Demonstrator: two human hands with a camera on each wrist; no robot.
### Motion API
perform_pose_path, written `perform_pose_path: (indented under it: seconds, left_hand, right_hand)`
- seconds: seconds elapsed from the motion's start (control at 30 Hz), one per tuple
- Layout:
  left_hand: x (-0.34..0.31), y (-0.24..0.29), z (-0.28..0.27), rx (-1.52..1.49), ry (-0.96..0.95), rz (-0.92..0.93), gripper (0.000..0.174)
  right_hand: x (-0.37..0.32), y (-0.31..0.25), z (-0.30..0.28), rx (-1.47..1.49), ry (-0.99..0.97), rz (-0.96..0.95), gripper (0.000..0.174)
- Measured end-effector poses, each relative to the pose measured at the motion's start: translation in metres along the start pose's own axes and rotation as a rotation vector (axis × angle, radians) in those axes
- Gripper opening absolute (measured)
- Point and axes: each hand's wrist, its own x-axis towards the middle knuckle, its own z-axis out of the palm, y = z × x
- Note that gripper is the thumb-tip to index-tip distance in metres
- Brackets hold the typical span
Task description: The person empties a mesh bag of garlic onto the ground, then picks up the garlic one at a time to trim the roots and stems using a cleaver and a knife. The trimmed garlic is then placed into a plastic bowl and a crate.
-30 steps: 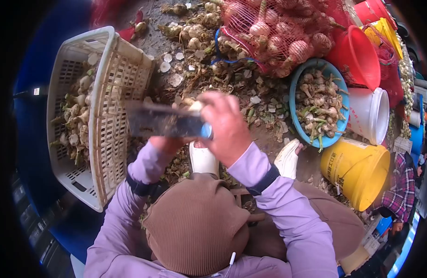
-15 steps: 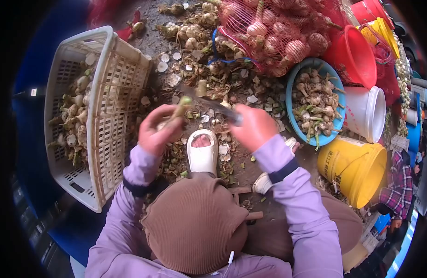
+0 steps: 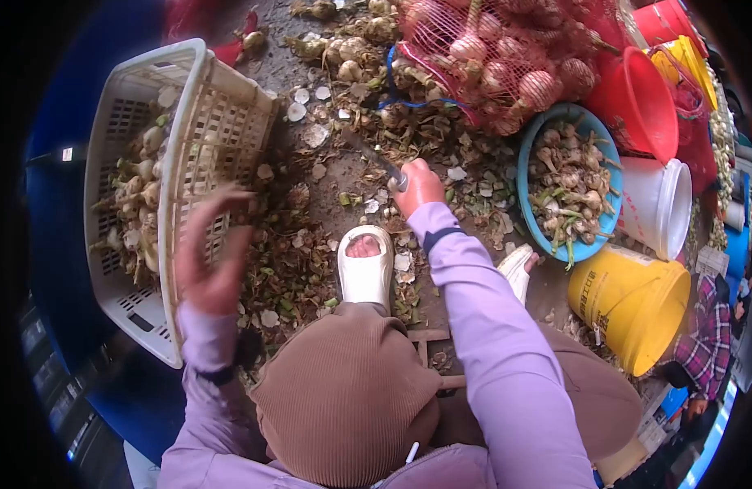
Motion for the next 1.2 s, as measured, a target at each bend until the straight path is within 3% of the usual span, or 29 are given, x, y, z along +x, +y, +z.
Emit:
perform_pose_path:
  seconds: [0.07, 0.13, 0.23, 0.27, 0.3, 0.33, 0.4, 0.43, 0.47, 0.53, 0.63, 0.77, 0.83, 0.93, 0.97, 1.0, 1.07, 1.1, 1.13, 1.2]
  left_hand:
    - [-0.001, -0.029, 0.049, -0.126, -0.184, -0.148, 0.073]
    - [0.007, -0.059, 0.093, -0.019, -0.197, 0.021, 0.094]
    - [0.027, -0.065, 0.127, -0.159, -0.257, 0.106, 0.087]
    - [0.030, -0.057, 0.126, -0.365, -0.365, -0.106, 0.080]
    - [0.033, -0.053, 0.123, -0.562, -0.459, -0.322, 0.074]
    - [0.032, -0.058, 0.123, -0.559, -0.448, -0.316, 0.074]
    - [0.028, -0.065, 0.123, -0.526, -0.267, -0.094, 0.064]
    - [0.025, -0.058, 0.121, -0.832, -0.359, -0.421, 0.064]
    - [0.026, -0.059, 0.123, -0.655, -0.290, -0.398, 0.063]
    - [0.022, -0.048, 0.115, -0.486, -0.250, -0.317, 0.063]
    - [0.012, -0.060, 0.117, -0.591, -0.252, -0.170, 0.065]
    - [0.000, -0.069, 0.133, -0.466, -0.165, -0.191, 0.071]
    - [0.002, -0.062, 0.126, -0.458, -0.290, -0.061, 0.075]
    - [-0.006, -0.062, 0.126, -0.438, -0.364, -0.147, 0.078]
    - [-0.010, -0.060, 0.125, -0.284, -0.266, -0.002, 0.070]
    - [-0.011, -0.052, 0.118, -0.286, -0.268, -0.003, 0.070]
    - [-0.004, -0.027, 0.088, -0.691, -0.288, -0.277, 0.059]
    - [-0.003, -0.018, 0.072, -0.680, -0.298, -0.285, 0.052]
    - [-0.001, -0.019, 0.062, -0.701, -0.290, -0.281, 0.052]
    - [0.005, -0.024, 0.069, -0.779, -0.244, -0.404, 0.054]
  right_hand:
    - [-0.008, -0.016, -0.024, 0.215, 0.157, -0.165, 0.030]
    - [-0.028, -0.036, -0.048, 0.765, -0.005, 0.077, 0.030]
    - [-0.062, -0.077, -0.105, 0.938, -0.137, 0.139, 0.025]
    - [-0.071, -0.075, -0.116, 0.936, -0.131, 0.148, 0.025]
    - [-0.076, -0.068, -0.128, 0.550, -0.016, 0.002, 0.026]
    - [-0.079, -0.067, -0.136, 0.161, 0.100, -0.148, 0.026]
    - [-0.092, -0.075, -0.139, 0.117, 0.111, -0.202, 0.028]
    - [-0.097, -0.081, -0.138, 0.008, 0.106, -0.301, 0.028]
    - [-0.099, -0.087, -0.135, -0.098, 0.101, -0.407, 0.028]
    - [-0.098, -0.094, -0.128, -0.123, 0.113, -0.439, 0.029]
    - [-0.095, -0.097, -0.125, -0.169, 0.132, -0.460, 0.029]
    - [-0.093, -0.090, -0.126, -0.189, 0.169, -0.458, 0.031]
    - [-0.092, -0.081, -0.123, -0.175, 0.182, -0.454, 0.031]
    - [-0.087, -0.071, -0.118, -0.157, 0.184, -0.481, 0.030]
    - [-0.087, -0.069, -0.116, -0.139, 0.184, -0.493, 0.027]
    - [-0.088, -0.066, -0.114, -0.120, 0.181, -0.500, 0.025]
    - [-0.079, -0.037, -0.114, -0.182, 0.139, -0.147, 0.016]
    - [-0.072, -0.004, -0.119, -0.201, 0.119, -0.108, 0.011]
    - [-0.074, -0.007, -0.127, -0.148, 0.170, -0.194, 0.015]
    - [-0.082, -0.035, -0.126, 0.022, 0.127, -0.132, 0.021]
